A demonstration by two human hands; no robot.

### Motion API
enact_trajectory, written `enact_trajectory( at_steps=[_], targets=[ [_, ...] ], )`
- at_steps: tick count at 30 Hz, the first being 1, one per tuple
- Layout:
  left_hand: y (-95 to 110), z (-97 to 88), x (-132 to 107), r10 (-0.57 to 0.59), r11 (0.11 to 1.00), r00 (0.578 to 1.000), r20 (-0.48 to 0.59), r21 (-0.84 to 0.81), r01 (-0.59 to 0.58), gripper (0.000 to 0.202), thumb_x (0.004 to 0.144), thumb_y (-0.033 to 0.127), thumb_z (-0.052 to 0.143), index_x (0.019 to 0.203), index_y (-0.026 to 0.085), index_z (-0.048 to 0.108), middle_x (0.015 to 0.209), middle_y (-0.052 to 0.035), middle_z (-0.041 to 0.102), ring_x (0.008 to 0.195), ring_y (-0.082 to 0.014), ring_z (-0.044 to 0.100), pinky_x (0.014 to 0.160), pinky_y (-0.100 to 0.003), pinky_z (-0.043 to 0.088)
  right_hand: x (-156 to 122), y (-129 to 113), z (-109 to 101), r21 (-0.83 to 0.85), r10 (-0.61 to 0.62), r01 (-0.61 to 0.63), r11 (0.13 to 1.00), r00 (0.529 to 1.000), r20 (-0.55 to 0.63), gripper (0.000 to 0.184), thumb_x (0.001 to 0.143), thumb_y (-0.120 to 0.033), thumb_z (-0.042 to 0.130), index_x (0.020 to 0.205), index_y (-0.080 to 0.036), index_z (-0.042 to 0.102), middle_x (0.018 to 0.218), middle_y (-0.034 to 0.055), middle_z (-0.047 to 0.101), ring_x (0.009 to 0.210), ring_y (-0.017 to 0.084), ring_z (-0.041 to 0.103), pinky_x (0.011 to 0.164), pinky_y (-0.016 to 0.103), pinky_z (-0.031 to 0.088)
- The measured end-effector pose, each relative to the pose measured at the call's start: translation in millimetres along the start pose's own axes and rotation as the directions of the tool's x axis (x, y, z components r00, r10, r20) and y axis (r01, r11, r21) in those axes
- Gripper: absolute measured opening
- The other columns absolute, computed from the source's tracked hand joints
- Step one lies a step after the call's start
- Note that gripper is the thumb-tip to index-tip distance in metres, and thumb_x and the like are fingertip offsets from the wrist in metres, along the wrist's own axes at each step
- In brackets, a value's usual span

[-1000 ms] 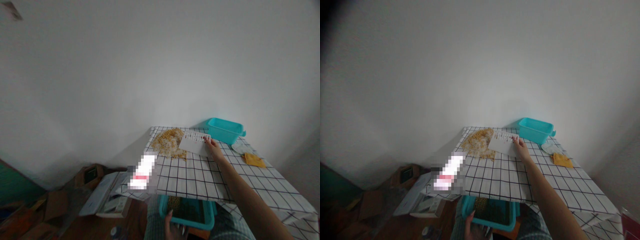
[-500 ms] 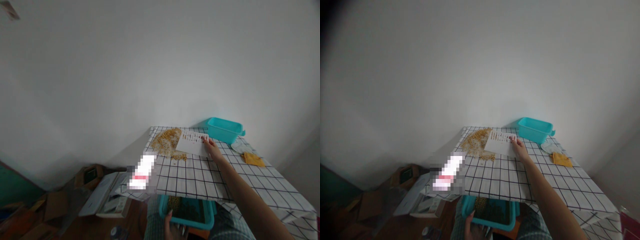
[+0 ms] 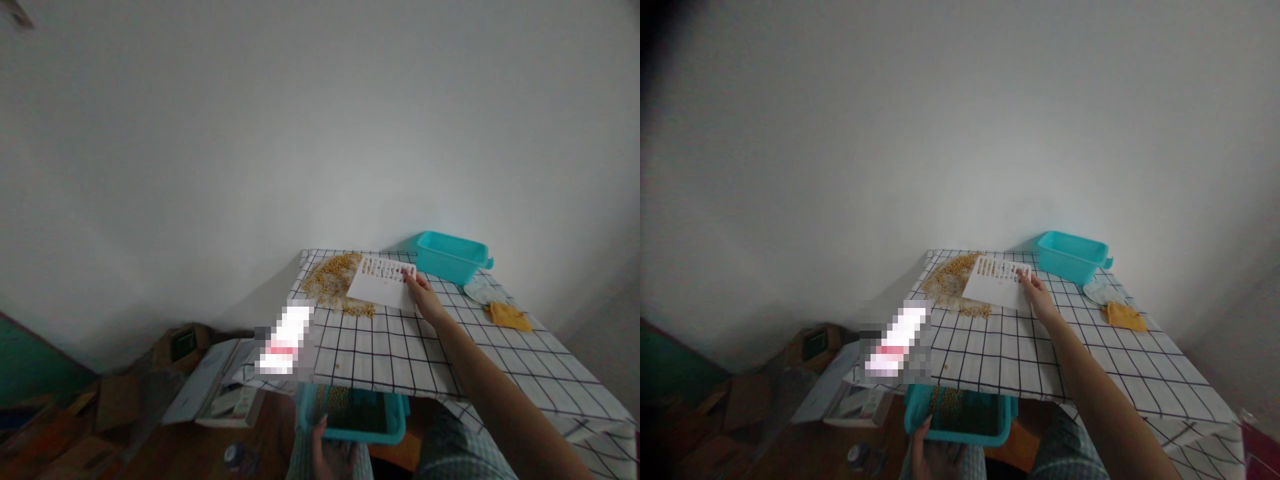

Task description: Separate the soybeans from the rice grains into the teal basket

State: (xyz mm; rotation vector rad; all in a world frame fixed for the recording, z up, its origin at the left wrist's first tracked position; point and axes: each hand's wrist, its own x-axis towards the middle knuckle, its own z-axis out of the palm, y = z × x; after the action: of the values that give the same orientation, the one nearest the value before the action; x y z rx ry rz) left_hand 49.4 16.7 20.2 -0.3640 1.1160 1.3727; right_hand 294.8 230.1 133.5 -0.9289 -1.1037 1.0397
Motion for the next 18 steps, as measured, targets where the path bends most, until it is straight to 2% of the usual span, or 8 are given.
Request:
enact_trajectory(
  at_steps=[2, 4, 8, 12, 15, 18],
  targets=[
    [7, -1.6, 1, 0.071, 0.997, 0.997, 0.000, -0.044, -0.071, 0.014, 0.078, 0.035, 0.060, 0.090, 0.029, 0.061, 0.084, -0.0006, 0.069, 0.070, -0.0197, 0.065, 0.065, -0.035, 0.049, 2, 0, -1, 0.009, 0.002, -0.002, 1.000, 0.999, -0.032, 0.045, 0.071, -0.065, 0.069, 0.093, -0.026, 0.068, 0.100, 0.0043, 0.075, 0.100, 0.027, 0.068, 0.081, 0.037, 0.054],
    [10, -2.8, 1, 0.096, 0.993, 0.995, 0.020, -0.073, -0.094, 0.015, 0.078, 0.034, 0.062, 0.092, 0.030, 0.062, 0.086, 0.0001, 0.070, 0.069, -0.0193, 0.065, 0.063, -0.034, 0.049, 3, 1, -2, 0.013, -0.001, 0.002, 1.000, 0.999, -0.049, 0.045, 0.071, -0.065, 0.069, 0.092, -0.026, 0.068, 0.101, 0.0045, 0.075, 0.099, 0.027, 0.068, 0.079, 0.036, 0.054],
    [11, -3.0, 0, 0.009, 0.997, 0.999, 0.039, -0.080, -0.005, 0.017, 0.076, 0.039, 0.063, 0.091, 0.032, 0.063, 0.082, 0.0009, 0.071, 0.066, -0.0215, 0.065, 0.063, -0.037, 0.050, 5, 1, -6, -0.012, -0.006, 0.006, 1.000, 0.998, -0.061, 0.043, 0.071, -0.065, 0.069, 0.089, -0.025, 0.067, 0.101, 0.0041, 0.075, 0.096, 0.027, 0.069, 0.077, 0.036, 0.054],
    [11, -0.7, -3, -0.026, 0.996, 0.999, 0.032, -0.079, 0.028, 0.017, 0.074, 0.038, 0.065, 0.089, 0.031, 0.064, 0.081, 0.0004, 0.071, 0.073, -0.0230, 0.067, 0.067, -0.037, 0.050, 6, -3, -16, -0.001, 0.066, -0.066, 0.998, 0.997, -0.027, 0.044, 0.072, -0.063, 0.070, 0.093, -0.025, 0.068, 0.095, 0.0040, 0.076, 0.084, 0.027, 0.071, 0.070, 0.036, 0.055],
    [10, 1.9, -1, -0.049, 0.997, 0.999, 0.010, -0.059, 0.049, 0.017, 0.073, 0.038, 0.064, 0.088, 0.029, 0.063, 0.080, -0.0021, 0.070, 0.071, -0.0238, 0.067, 0.064, -0.037, 0.050, 8, -7, -23, 0.012, 0.083, -0.083, 0.997, 0.996, -0.029, 0.045, 0.073, -0.062, 0.070, 0.098, -0.025, 0.069, 0.093, 0.0039, 0.077, 0.079, 0.026, 0.071, 0.067, 0.036, 0.055],
    [7, 5.0, -4, -0.086, 0.996, 0.996, -0.034, -0.016, 0.086, 0.020, 0.072, 0.042, 0.063, 0.086, 0.029, 0.060, 0.075, -0.0033, 0.067, 0.064, -0.0239, 0.064, 0.058, -0.038, 0.049, 11, -10, -20, 0.008, 0.089, -0.089, 0.996, 0.996, -0.020, 0.041, 0.073, -0.060, 0.071, 0.097, -0.027, 0.071, 0.095, 0.0032, 0.077, 0.079, 0.025, 0.072, 0.066, 0.035, 0.056]
  ],
)
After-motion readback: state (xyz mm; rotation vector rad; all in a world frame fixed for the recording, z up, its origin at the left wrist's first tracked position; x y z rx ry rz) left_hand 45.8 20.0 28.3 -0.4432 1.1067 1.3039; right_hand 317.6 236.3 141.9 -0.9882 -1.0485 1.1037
